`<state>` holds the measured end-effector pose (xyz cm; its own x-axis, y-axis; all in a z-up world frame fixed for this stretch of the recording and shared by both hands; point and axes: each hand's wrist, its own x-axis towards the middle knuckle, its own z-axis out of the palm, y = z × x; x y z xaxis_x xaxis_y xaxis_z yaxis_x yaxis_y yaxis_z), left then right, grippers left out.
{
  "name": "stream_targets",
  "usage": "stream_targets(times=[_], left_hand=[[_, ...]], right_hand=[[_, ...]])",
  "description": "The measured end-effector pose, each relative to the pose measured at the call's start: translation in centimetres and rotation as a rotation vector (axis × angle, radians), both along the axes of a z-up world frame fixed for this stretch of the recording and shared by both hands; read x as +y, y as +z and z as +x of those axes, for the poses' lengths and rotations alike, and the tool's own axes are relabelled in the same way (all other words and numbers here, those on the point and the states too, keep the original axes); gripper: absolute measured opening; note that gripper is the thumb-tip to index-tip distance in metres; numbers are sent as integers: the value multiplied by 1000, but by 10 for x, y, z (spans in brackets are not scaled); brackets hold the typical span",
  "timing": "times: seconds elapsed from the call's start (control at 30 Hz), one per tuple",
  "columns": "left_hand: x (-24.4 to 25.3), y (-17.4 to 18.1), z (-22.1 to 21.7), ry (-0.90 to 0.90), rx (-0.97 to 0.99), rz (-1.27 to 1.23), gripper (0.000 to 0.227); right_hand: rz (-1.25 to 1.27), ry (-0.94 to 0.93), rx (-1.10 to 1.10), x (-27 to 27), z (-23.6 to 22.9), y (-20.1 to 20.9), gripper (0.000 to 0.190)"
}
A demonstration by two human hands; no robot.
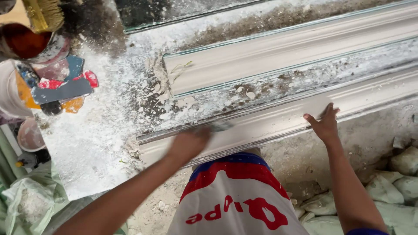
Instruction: Using a metal scraper to clean and shape plaster ceiling moldings on a workshop bench.
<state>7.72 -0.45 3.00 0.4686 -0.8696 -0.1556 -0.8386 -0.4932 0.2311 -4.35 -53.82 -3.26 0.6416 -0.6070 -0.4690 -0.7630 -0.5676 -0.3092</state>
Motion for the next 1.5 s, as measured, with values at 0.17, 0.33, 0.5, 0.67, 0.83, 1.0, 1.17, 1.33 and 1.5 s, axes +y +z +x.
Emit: stream_targets(times=[0.17, 0.33, 0.5, 0.67, 0.83, 1.0, 1.17, 1.33, 1.5], left_hand=[[-230, -49, -12, 64, 62, -183, 23], [-274, -56, -10, 149, 130, -332, 14], [-15, -17, 35, 312, 491, -103, 26], [2, 3, 32, 876, 885, 57, 46], [-254, -9, 13, 687, 432, 160, 52], [-464, -22, 3, 690, 529, 2, 39], [-405, -1, -11, 368, 236, 79, 39], [-239, 19, -26, 11, -217, 504, 77], [-312, 47, -6, 68, 59, 568, 68]], right_hand=[[46, -12, -147, 0, -8, -5, 138], [12, -31, -48, 12, -9, -2, 133], [20, -30, -131, 15, -12, -13, 133], [2, -67, -30, 26, -5, -9, 132], [45, -36, -9, 30, -1, 32, 122], [189, 267, -43, -55, -31, 19, 100], [-15, 244, -87, -200, -43, 2, 100], [-4, 215, -86, -246, -42, -36, 135], [-86, 247, -92, -237, -38, -56, 152]])
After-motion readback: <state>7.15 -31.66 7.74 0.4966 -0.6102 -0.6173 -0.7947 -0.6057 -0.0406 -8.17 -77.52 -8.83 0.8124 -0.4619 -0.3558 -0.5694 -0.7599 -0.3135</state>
